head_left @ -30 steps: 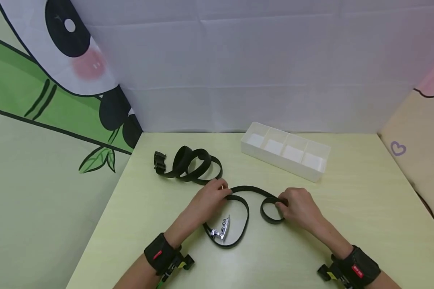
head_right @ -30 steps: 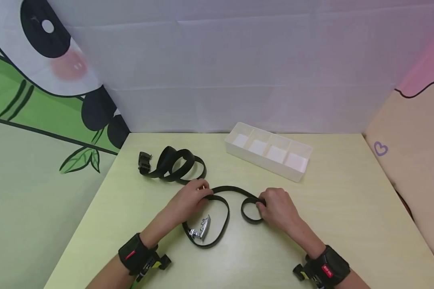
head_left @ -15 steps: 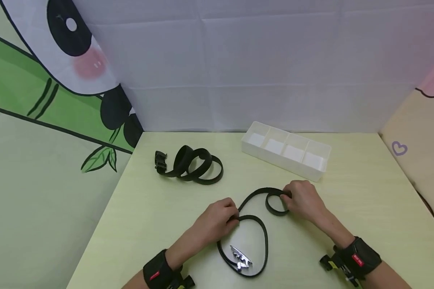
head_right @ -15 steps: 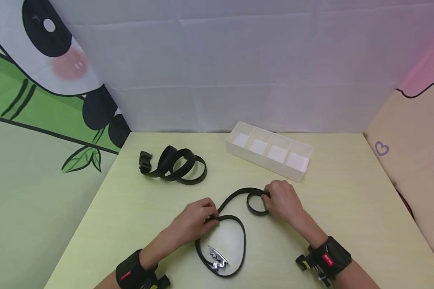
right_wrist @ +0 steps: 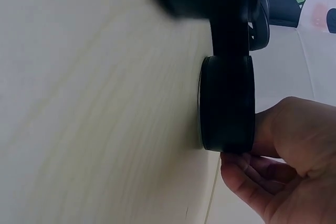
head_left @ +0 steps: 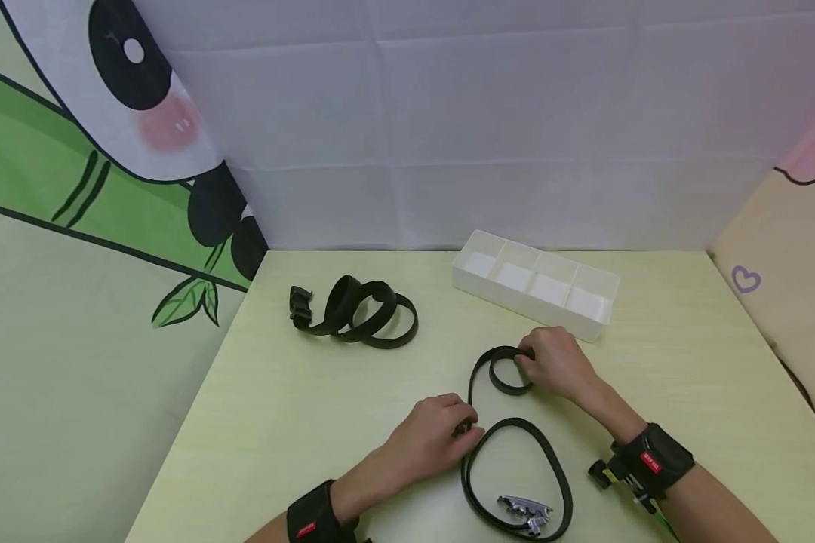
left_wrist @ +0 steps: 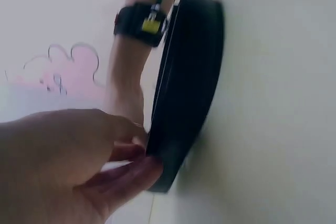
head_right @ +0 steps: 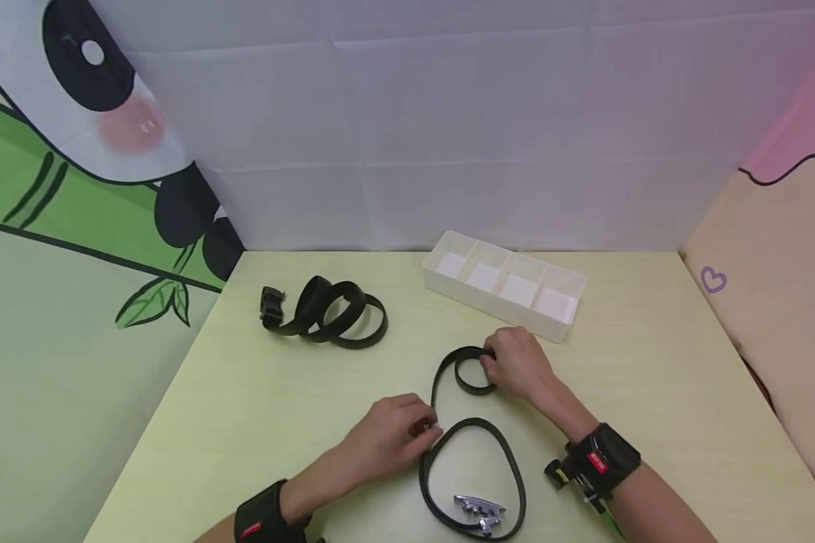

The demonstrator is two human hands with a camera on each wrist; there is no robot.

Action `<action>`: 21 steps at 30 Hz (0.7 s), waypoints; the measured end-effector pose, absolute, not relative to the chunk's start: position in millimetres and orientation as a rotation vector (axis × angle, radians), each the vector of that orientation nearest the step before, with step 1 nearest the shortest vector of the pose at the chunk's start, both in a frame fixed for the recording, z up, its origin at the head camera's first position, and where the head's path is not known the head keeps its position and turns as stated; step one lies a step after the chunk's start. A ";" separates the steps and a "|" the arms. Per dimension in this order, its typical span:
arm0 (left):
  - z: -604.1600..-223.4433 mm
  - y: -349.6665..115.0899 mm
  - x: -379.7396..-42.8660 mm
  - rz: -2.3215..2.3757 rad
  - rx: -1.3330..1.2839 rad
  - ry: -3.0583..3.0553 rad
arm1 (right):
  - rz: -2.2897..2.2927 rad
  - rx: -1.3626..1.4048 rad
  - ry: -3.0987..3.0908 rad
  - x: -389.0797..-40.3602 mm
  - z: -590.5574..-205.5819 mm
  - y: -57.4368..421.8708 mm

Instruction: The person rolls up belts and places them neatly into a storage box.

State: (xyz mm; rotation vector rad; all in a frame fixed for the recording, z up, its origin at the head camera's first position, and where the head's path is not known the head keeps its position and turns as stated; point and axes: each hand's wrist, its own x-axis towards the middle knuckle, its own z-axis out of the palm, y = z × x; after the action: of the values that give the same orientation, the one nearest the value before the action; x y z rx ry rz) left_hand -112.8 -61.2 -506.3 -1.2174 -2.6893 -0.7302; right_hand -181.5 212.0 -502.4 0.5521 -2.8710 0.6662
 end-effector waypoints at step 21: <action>-516.9 -68.9 -232.4 -0.369 -1.836 -2.309 | 0.702 0.632 -2.848 -187.2 -505.5 211.0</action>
State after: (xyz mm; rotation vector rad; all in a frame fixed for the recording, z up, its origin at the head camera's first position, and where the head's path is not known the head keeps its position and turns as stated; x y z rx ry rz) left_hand -232.4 -68.9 -516.9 -1.8357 -2.3089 -0.3687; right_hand -187.2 211.0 -505.5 0.6324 -2.8475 0.7019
